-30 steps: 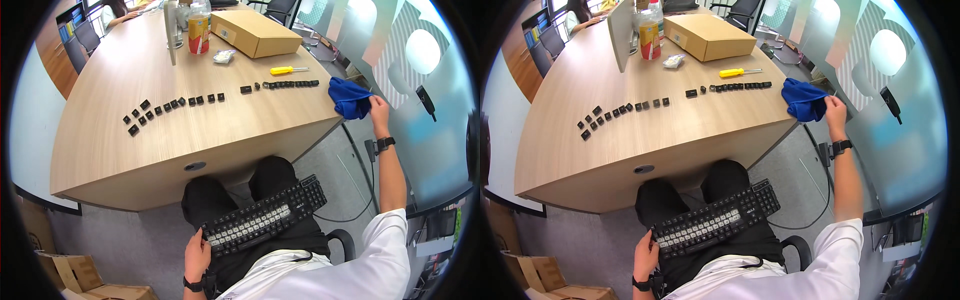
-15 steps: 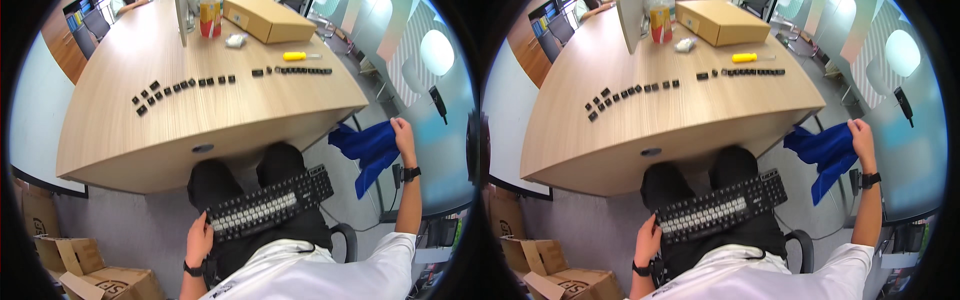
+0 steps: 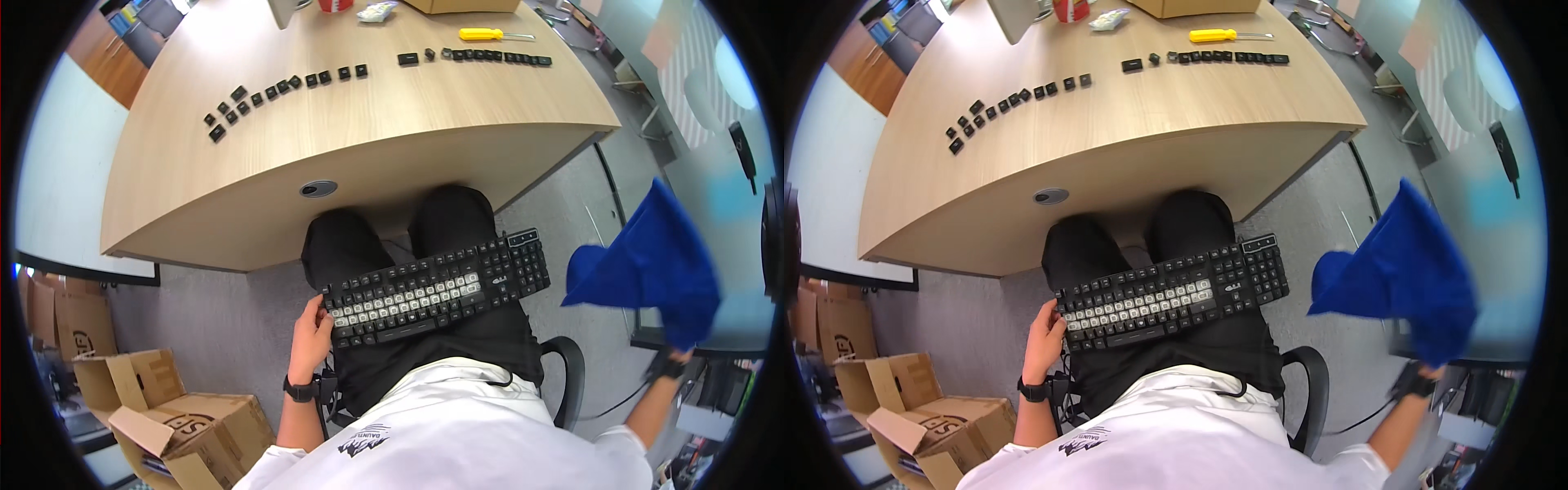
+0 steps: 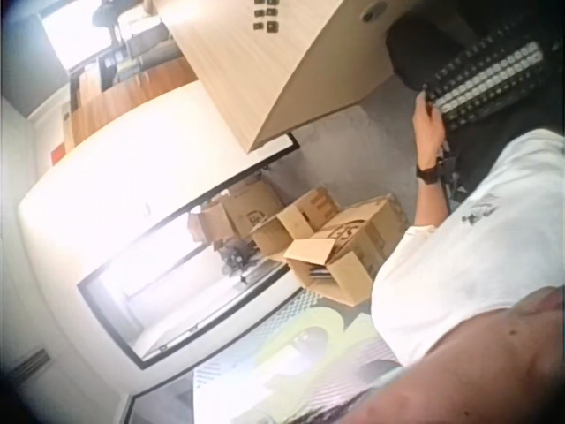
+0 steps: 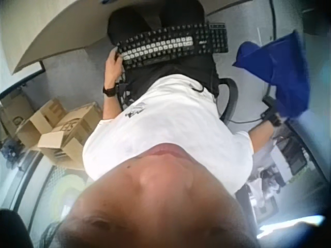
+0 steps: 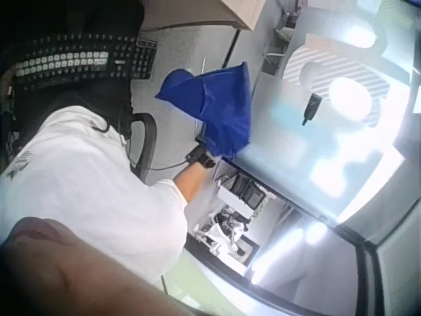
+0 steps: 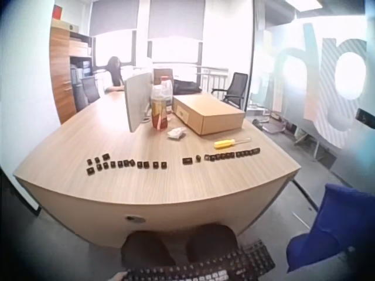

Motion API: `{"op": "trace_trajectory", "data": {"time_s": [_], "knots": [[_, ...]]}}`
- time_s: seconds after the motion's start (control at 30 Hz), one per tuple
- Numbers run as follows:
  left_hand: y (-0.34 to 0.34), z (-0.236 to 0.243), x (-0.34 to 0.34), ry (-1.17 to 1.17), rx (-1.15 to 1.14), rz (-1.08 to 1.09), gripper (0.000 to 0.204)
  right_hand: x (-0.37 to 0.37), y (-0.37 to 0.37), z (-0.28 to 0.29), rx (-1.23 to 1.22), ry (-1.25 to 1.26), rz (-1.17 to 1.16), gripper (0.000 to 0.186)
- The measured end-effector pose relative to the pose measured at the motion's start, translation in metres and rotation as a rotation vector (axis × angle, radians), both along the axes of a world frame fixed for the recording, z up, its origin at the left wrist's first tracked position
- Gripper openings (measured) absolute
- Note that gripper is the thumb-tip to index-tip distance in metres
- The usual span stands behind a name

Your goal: Cleaning a keyboard and its keycaps with a cloth and manual scrubbing.

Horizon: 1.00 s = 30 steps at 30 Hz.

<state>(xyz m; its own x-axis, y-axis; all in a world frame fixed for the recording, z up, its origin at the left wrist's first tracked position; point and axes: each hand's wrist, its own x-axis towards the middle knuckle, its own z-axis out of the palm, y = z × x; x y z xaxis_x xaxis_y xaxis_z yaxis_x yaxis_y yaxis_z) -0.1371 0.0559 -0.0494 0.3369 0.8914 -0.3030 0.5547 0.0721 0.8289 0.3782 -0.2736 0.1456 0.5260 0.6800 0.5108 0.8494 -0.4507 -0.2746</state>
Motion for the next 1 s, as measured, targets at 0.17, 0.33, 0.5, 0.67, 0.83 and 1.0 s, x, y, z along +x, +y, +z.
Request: {"op": "trace_trajectory", "data": {"time_s": [0.17,0.33,0.5,0.67,0.83,1.0], "knots": [[0.006,-0.004,0.009,0.033,0.063,-0.008,0.042,-0.015,0.024,-0.128,0.267,0.876,0.004,0.044],[-0.005,0.016,0.018,0.045,0.109,-0.026,0.04,0.038,0.07,-0.175,0.522,0.839,0.162,0.044],[0.001,-0.007,0.014,-0.076,0.075,-0.028,0.04,0.283,-0.177,-0.232,0.347,0.724,0.106,0.042],[0.026,0.06,0.0,0.201,0.277,-0.154,0.036,0.049,-0.069,-0.261,0.296,0.666,-0.013,0.04],[0.068,0.189,0.07,0.092,0.465,-0.278,0.033,-0.035,0.075,-0.125,0.387,0.596,0.152,0.023],[0.099,0.244,0.195,0.065,0.317,-0.563,0.031,0.028,0.058,-0.138,-0.035,0.418,-0.178,0.016]]}}
